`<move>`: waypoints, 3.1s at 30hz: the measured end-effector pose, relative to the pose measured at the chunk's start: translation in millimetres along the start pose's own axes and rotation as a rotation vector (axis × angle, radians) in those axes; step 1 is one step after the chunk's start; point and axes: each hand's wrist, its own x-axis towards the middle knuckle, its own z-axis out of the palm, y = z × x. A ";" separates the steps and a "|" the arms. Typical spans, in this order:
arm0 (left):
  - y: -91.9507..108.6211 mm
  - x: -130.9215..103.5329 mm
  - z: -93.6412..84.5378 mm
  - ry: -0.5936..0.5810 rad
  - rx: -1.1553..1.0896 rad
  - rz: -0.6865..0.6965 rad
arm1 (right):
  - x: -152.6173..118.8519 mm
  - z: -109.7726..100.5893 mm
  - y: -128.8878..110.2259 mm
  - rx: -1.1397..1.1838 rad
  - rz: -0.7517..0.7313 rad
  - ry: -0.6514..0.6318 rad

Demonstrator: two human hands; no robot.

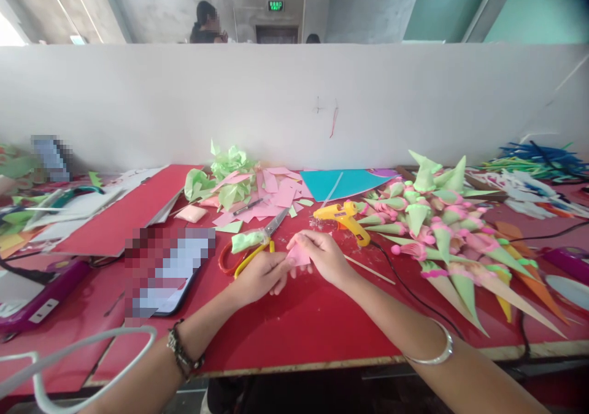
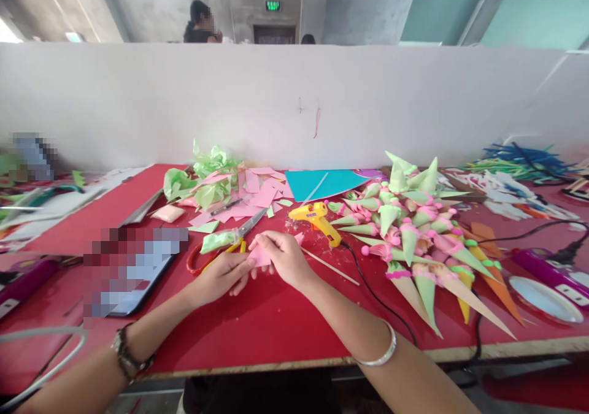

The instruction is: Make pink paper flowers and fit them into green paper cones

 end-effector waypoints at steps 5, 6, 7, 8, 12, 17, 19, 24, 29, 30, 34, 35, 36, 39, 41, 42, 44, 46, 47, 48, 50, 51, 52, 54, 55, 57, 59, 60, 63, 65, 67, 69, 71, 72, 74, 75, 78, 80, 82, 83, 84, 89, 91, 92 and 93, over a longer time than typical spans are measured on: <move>-1.8 1.0 -2.4 0.146 -0.033 -0.002 | -1.1 4.6 -0.1 0.004 -0.001 -0.079; -2.1 1.0 -2.8 0.146 -0.038 -0.010 | -1.9 5.1 -0.1 -0.031 0.005 -0.102; -2.2 1.0 -2.9 0.146 -0.041 -0.020 | -2.7 5.4 -0.1 -0.072 0.008 -0.115; -2.1 1.3 -2.9 0.152 -0.044 -0.032 | -3.5 5.5 -0.3 -0.108 0.005 -0.120; -0.5 3.1 -1.6 0.192 -0.074 -0.090 | -4.7 3.2 -3.1 -0.167 -0.008 -0.085; -0.1 2.7 -2.7 0.258 -0.085 -0.065 | -2.7 -0.7 -8.2 -0.055 0.062 -0.260; -0.4 1.8 -3.8 0.290 -0.090 -0.061 | -2.1 -1.2 -7.9 -0.045 0.058 -0.295; 0.2 2.3 -4.1 0.253 -0.123 -0.050 | -1.3 -1.2 -2.2 -0.152 0.012 -0.038; 1.6 0.7 -3.5 0.151 -0.100 0.065 | -2.6 -0.9 -1.9 -0.206 -0.057 0.092; 1.8 -0.1 -3.8 0.147 -0.083 0.069 | -3.2 -0.5 -2.3 -0.207 -0.062 0.094; 0.9 -3.0 -5.9 0.156 -0.026 0.044 | -4.5 1.1 -2.6 -0.203 -0.079 0.100; 0.3 -3.4 -6.2 0.160 -0.019 0.039 | -4.4 1.2 -2.3 -0.199 -0.080 0.098; -0.3 -3.5 -6.3 0.163 -0.016 0.039 | -4.2 1.2 -2.0 -0.191 -0.079 0.093; -1.0 -3.4 -5.7 0.166 -0.020 0.036 | -2.9 0.6 -1.0 -0.150 -0.069 0.079; -0.4 -3.1 -4.9 0.165 -0.028 0.013 | -2.0 0.2 -0.6 -0.116 -0.064 0.068; 0.1 -2.9 -4.6 0.169 -0.026 0.000 | -1.8 0.1 -0.6 -0.100 -0.060 0.062; 0.6 -2.4 -4.3 0.193 -0.010 -0.008 | -1.6 0.1 -1.0 -0.071 -0.049 0.036; 0.4 -1.7 -4.4 0.247 0.021 0.011 | -2.0 0.4 -1.7 -0.061 -0.047 -0.002; 0.1 -1.2 -4.5 0.280 0.037 0.025 | -2.3 0.7 -2.1 -0.068 -0.052 -0.025; -0.3 -0.8 -4.6 0.306 0.052 0.039 | -2.6 1.0 -2.5 -0.083 -0.059 -0.048; -0.8 -0.2 -4.7 0.336 0.074 0.055 | -3.2 1.6 -2.9 -0.130 -0.072 -0.085; -0.8 0.0 -4.7 0.336 0.081 0.058 | -3.5 1.9 -2.9 -0.155 -0.078 -0.102; -0.6 0.2 -4.7 0.329 0.086 0.056 | -3.7 2.2 -2.7 -0.176 -0.083 -0.118; -0.1 0.4 -4.6 0.320 0.109 0.051 | -3.8 2.5 -1.8 -0.207 -0.092 -0.151; 0.1 0.5 -4.7 0.325 0.130 0.050 | -3.8 2.7 -1.2 -0.214 -0.095 -0.168; -0.1 0.8 -4.8 0.341 0.175 0.053 | -3.5 3.2 -0.1 -0.216 -0.096 -0.189; -1.3 1.2 -5.0 0.351 0.197 0.061 | -3.2 3.8 0.2 -0.212 -0.094 -0.198; -2.2 1.4 -5.1 0.350 0.200 0.064 | -3.0 4.2 -0.1 -0.210 -0.094 -0.199; -5.7 2.0 -5.1 0.353 0.203 0.065 | -2.5 4.9 -1.8 -0.198 -0.091 -0.204; -8.0 2.2 -5.0 0.354 0.205 0.053 | -1.9 4.7 -3.0 -0.196 -0.092 -0.200; -9.7 2.1 -4.9 0.350 0.196 0.038 | -1.0 3.7 -3.6 -0.202 -0.092 -0.182; -10.6 2.0 -5.0 0.352 0.183 0.030 | 0.2 2.3 -3.6 -0.204 -0.081 -0.165; -10.5 2.1 -5.3 0.345 0.182 0.034 | 1.1 1.3 -2.9 -0.194 -0.066 -0.164; -10.1 2.2 -5.5 0.335 0.188 0.041 | 1.3 1.0 -2.4 -0.186 -0.059 -0.169; -8.7 2.6 -5.5 0.334 0.220 0.067 | 1.4 1.2 -1.3 -0.165 -0.042 -0.186; -7.7 2.7 -5.3 0.359 0.242 0.080 | 1.2 1.7 -0.7 -0.152 -0.029 -0.196; -5.3 3.0 -3.4 0.491 0.301 0.081 | 0.0 3.6 0.3 -0.115 0.010 -0.240; -5.3 3.1 -1.9 0.549 0.315 0.050 | -0.9 4.6 0.3 -0.102 0.023 -0.268; -6.7 3.4 -1.1 0.554 0.312 0.031 | -1.7 4.9 -0.5 -0.088 0.033 -0.282; -7.5 3.6 -1.2 0.541 0.305 0.028 | -1.9 4.8 -1.1 -0.079 0.039 -0.292; -8.2 3.9 -1.7 0.520 0.293 0.026 | -2.2 4.6 -1.9 -0.071 0.046 -0.307; -7.1 4.9 -6.9 0.476 0.234 0.022 | -2.6 3.7 -5.0 -0.047 0.066 -0.334; -5.6 4.6 -7.9 0.475 0.236 0.036 | -2.3 3.5 -5.2 -0.047 0.067 -0.324; -5.0 4.3 -7.9 0.467 0.242 0.046 | -2.0 3.4 -5.1 -0.047 0.066 -0.325; -4.7 3.9 -7.7 0.461 0.250 0.054 | -1.6 3.2 -4.9 -0.046 0.065 -0.328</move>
